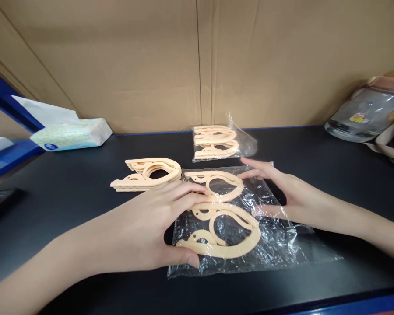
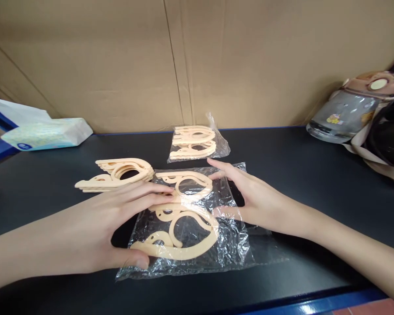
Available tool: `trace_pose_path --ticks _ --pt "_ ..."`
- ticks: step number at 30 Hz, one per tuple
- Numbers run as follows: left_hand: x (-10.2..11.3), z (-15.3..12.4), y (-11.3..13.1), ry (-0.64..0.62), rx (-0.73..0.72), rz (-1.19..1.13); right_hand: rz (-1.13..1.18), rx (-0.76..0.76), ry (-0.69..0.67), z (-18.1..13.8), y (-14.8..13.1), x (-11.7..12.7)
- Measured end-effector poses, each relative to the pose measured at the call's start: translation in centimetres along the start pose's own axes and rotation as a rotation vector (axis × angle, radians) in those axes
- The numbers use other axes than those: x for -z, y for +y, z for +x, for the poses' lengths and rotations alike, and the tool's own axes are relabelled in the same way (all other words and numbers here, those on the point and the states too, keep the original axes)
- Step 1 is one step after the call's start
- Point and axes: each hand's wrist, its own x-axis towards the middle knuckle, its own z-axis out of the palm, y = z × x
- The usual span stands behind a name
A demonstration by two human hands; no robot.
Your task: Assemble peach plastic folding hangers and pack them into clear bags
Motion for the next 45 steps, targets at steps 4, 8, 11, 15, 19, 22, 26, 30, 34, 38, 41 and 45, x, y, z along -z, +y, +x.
trace_pose_path --ticks 4,8,11,15,19,22,26,30,34,38,41,45 --pt "0.0 0.1 -0.1 -0.006 0.002 0.000 -0.092 0.007 -0.043 -0.4 0.2 -0.3" --pt "0.2 0.2 0.1 -0.032 0.014 -0.008 -0.148 0.001 -0.053 -0.3 0.4 -0.5" --pt "0.4 0.4 0.3 -0.056 0.029 -0.002 -0.149 -0.011 -0.059 -0.2 0.4 -0.5" --pt "0.3 0.5 0.2 -0.074 0.042 0.029 -0.150 -0.011 -0.049 -0.2 0.4 -0.5" --pt "0.3 0.4 0.1 -0.072 0.038 0.015 -0.147 -0.012 -0.039 -0.3 0.3 -0.5" --pt "0.3 0.3 0.1 -0.057 0.018 0.004 -0.147 -0.014 -0.035 -0.1 0.3 -0.6" --pt "0.3 0.2 0.2 -0.037 -0.009 0.023 -0.152 0.011 -0.043 0.0 0.3 -0.6" --pt "0.9 0.2 -0.3 0.055 -0.042 0.085 -0.174 0.009 -0.074 -0.3 0.1 -0.1" --pt "2.6 -0.4 -2.9 0.242 -0.038 0.199 -0.164 -0.013 -0.067 -0.6 0.1 0.7" --pt "4.2 -1.8 -6.9 0.254 0.125 0.323 -0.238 0.001 -0.019 -0.5 0.4 1.1" --pt "4.8 -2.7 -9.4 0.186 0.281 0.324 -0.300 0.017 0.055 -0.4 0.6 1.4" --pt "5.0 -3.1 -11.3 0.137 0.347 0.295 -0.320 -0.002 0.141 -0.3 0.3 1.7"
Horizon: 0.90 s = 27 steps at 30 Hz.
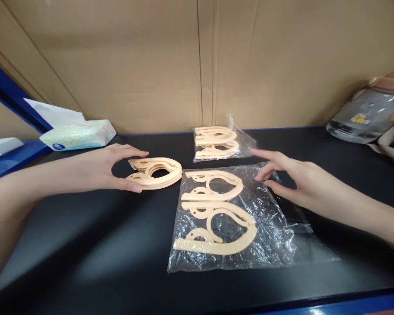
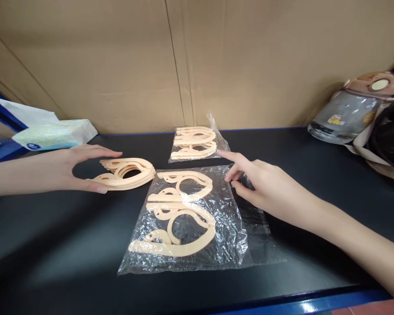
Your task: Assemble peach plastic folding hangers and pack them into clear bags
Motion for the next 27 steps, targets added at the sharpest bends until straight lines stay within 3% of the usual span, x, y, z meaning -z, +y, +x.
trace_pose_path --ticks 4,11,14,17,21,24,27 --pt "0.0 0.4 0.1 -0.064 0.002 -0.070 0.039 0.011 0.089 0.2 -0.3 0.3" --pt "1.0 0.2 3.2 -0.084 0.145 -0.166 0.097 0.034 0.193 0.3 -0.3 0.5" --pt "1.5 0.2 4.4 -0.015 0.123 -0.200 0.102 0.045 0.264 0.2 -0.4 0.7" --pt "1.4 0.3 6.1 0.130 -0.012 -0.243 0.135 0.055 0.308 0.1 -1.0 0.7" --pt "0.1 0.3 9.4 0.278 -0.196 -0.183 0.276 0.018 0.225 0.0 -2.5 0.3" --pt "-1.4 0.1 11.9 0.367 -0.356 -0.130 0.411 -0.050 0.074 -0.1 -3.5 0.2" --pt "-2.4 -0.4 13.6 0.414 -0.421 -0.153 0.534 -0.121 -0.085 -0.2 -3.9 0.4"
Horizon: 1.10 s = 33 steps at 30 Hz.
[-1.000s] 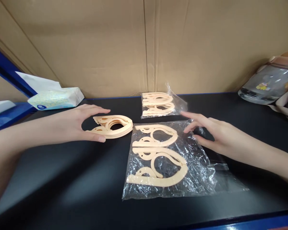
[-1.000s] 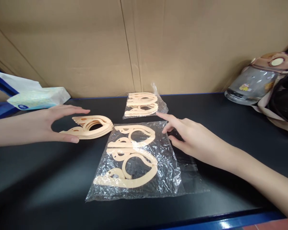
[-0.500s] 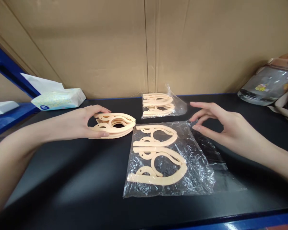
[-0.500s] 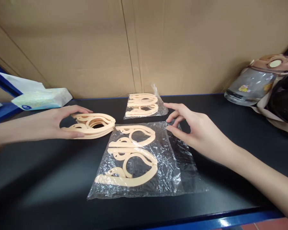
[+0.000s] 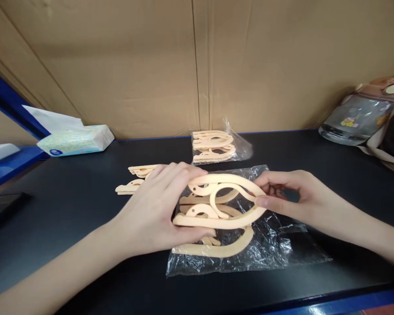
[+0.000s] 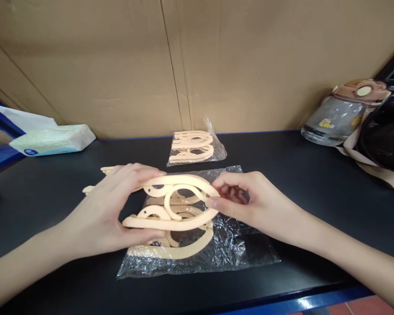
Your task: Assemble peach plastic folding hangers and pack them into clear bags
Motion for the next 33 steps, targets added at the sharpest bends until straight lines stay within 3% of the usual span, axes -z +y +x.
trace_pose_path --ticks 6,19,22,25,28,33 --pt "-0.5 -0.2 0.6 0.003 -0.010 -0.003 0.216 -0.131 -0.134 0.0 0.0 0.5" --pt "-0.2 -0.4 -0.2 0.023 -0.006 0.011 0.252 -0.183 -0.135 0.5 0.1 0.6" --pt "0.0 -0.3 -0.1 0.052 -0.007 0.038 0.082 -0.069 -0.064 0.2 0.2 0.4" --pt "0.0 -0.2 0.5 0.080 0.020 0.058 -0.192 0.178 0.062 -0.2 0.1 -0.2" --pt "-0.2 -0.2 1.2 0.103 0.034 0.033 -0.432 0.364 0.084 -0.6 0.0 -0.8" --pt "-0.6 -0.2 2.0 0.103 0.040 -0.024 -0.561 0.432 0.086 -0.9 -0.1 -1.0"
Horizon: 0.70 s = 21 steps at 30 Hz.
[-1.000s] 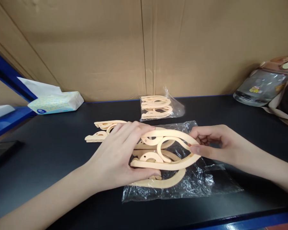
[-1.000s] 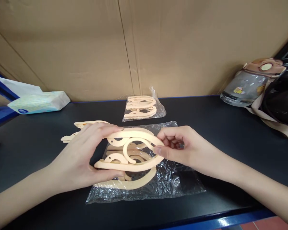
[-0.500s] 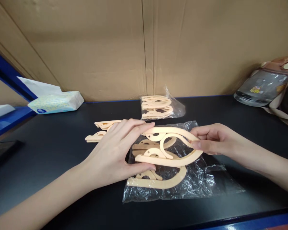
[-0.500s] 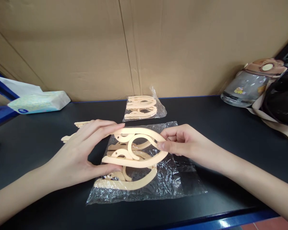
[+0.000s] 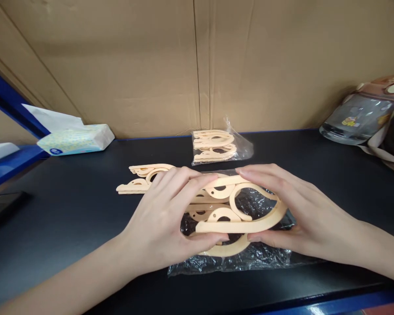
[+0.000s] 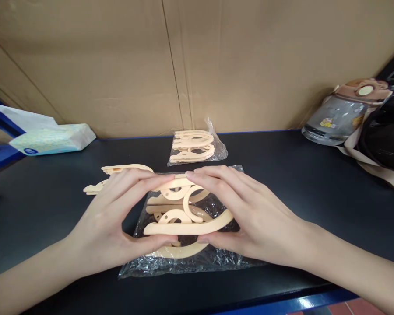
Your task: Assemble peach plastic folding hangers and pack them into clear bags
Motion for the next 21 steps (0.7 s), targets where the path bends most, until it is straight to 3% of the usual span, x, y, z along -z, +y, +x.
trace_pose_path --ticks 7,11,16,21 --pt "-0.4 0.0 -0.2 -0.005 -0.019 -0.035 -0.029 0.019 -0.041 0.2 -0.4 0.3" --pt "-0.5 0.0 -0.7 -0.092 -0.051 -0.031 -0.029 -0.035 -0.048 0.2 0.0 0.7" --pt "0.2 0.3 -3.3 -0.159 0.001 0.132 -0.038 -0.225 -0.003 -0.9 4.3 4.4" --pt "-0.1 0.4 -6.0 -0.220 -0.067 0.287 -0.066 -0.361 -0.114 -2.9 8.5 7.6"
